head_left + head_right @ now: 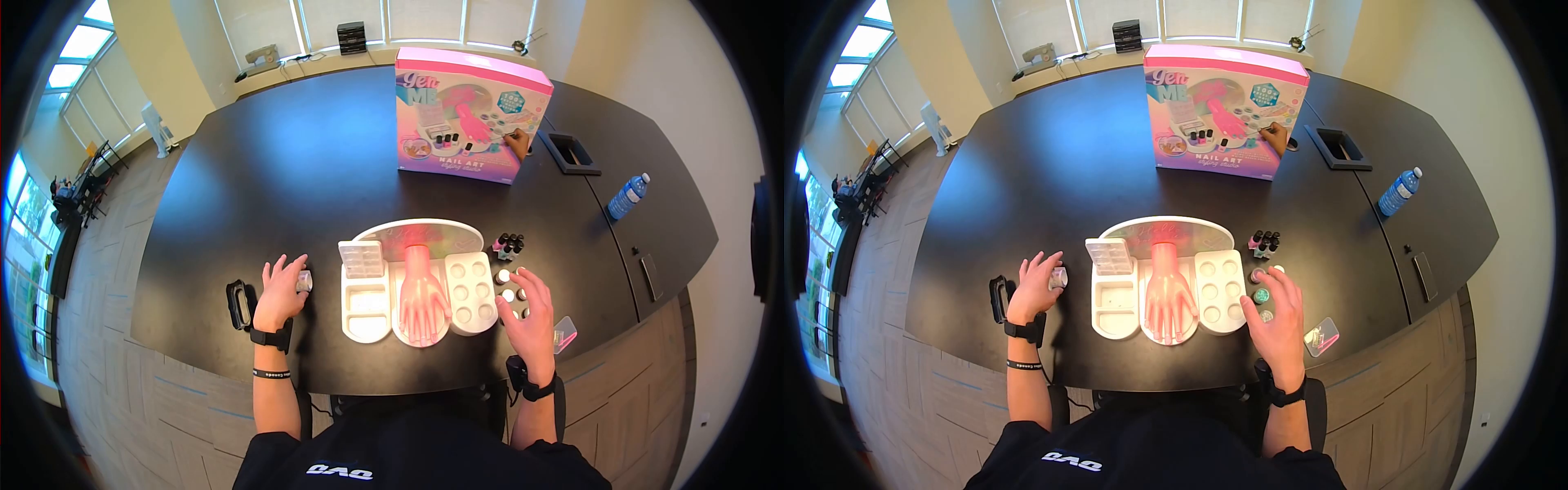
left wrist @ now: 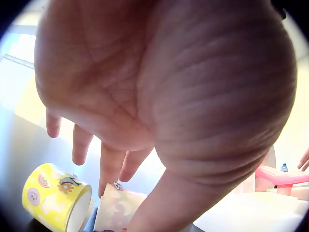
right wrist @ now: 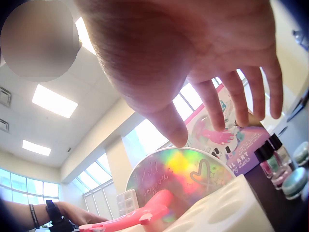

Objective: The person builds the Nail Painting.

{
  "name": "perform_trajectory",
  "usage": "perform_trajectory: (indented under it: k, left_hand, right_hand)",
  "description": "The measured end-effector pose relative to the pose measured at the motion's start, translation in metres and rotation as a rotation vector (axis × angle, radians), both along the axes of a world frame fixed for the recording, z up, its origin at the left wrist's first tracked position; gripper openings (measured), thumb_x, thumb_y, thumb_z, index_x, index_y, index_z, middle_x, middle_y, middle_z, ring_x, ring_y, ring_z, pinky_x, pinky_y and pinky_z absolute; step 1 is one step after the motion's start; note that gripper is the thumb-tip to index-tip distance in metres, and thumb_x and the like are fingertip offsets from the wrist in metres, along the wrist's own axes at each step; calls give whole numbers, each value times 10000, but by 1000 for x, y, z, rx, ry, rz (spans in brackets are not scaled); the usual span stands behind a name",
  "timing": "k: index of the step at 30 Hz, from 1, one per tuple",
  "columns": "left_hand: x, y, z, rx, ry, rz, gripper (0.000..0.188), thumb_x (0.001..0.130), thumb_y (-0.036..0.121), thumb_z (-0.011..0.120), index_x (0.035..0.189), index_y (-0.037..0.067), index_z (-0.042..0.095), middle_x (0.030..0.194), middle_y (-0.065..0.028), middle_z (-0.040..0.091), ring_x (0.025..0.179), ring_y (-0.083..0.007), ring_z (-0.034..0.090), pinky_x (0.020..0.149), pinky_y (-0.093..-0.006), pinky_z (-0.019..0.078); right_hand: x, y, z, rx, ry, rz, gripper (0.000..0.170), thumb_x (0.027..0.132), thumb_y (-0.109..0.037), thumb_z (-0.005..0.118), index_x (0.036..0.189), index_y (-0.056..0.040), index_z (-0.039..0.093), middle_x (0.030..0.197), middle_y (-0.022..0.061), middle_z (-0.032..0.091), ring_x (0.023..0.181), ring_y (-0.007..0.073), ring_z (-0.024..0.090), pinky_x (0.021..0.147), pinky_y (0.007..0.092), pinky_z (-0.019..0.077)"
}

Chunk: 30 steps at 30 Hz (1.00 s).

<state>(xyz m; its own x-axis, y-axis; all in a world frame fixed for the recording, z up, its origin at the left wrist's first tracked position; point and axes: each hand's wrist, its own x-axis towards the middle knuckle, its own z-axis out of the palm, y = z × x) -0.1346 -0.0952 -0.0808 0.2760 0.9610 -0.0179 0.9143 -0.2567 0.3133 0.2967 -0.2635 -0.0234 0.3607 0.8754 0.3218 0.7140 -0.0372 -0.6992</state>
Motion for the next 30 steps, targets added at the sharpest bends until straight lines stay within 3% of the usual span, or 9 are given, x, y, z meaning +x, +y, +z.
perform_trajectory:
  k: [5,11,13,17,19,22,30]
  left_hand:
    - [1,0,0,55,-41,-35,725,859,48,788,1542,118,554,1371,-83,710,1535,-384,448,1329,-593,223]
    - [7,-6,12,119,-102,-52,540,829,29,817,1347,92,680,1284,-106,719,1485,-387,504,1307,-598,260]
    - [12,-11,19,221,-138,-83,492,803,16,842,1269,70,696,1233,-122,721,1431,-395,555,1258,-549,366]
    - [29,-24,37,244,-294,-55,475,796,-21,842,1236,57,681,1231,-134,713,1384,-396,585,1194,-499,446]
    - [41,-32,54,105,-376,11,461,771,-23,867,1191,16,683,1219,-174,736,1332,-414,639,1090,-464,531]
    - [48,-39,49,228,-387,-60,425,773,-12,876,1153,10,688,1224,-175,741,1338,-413,637,1100,-476,521]
    - [65,-43,44,198,-405,-240,347,789,26,876,1095,21,714,1180,-121,746,1307,-375,646,1090,-483,517]
  right_hand:
    - [0,0,-1,3,5,-2,436,910,-162,833,1313,-36,727,1468,181,649,1379,388,579,1160,469,471]
    - [0,-1,-2,9,2,-7,428,910,-158,833,1308,-40,730,1457,181,656,1379,387,580,1162,470,470]
    - [0,-1,-3,9,0,-8,427,910,-157,833,1308,-40,731,1455,182,657,1378,387,581,1162,471,469]
    - [2,-2,-6,15,2,-6,427,910,-155,832,1307,-36,730,1454,183,658,1375,387,582,1161,472,469]
    - [1,-2,-5,12,3,-9,428,910,-154,832,1307,-34,730,1452,183,659,1375,387,583,1161,472,469]
    - [0,-3,-3,5,4,-11,433,909,-152,832,1312,-32,729,1448,184,662,1374,388,584,1160,472,471]
    - [0,-4,-6,4,9,-7,436,911,-150,834,1314,-24,726,1444,182,664,1371,384,587,1159,470,474]
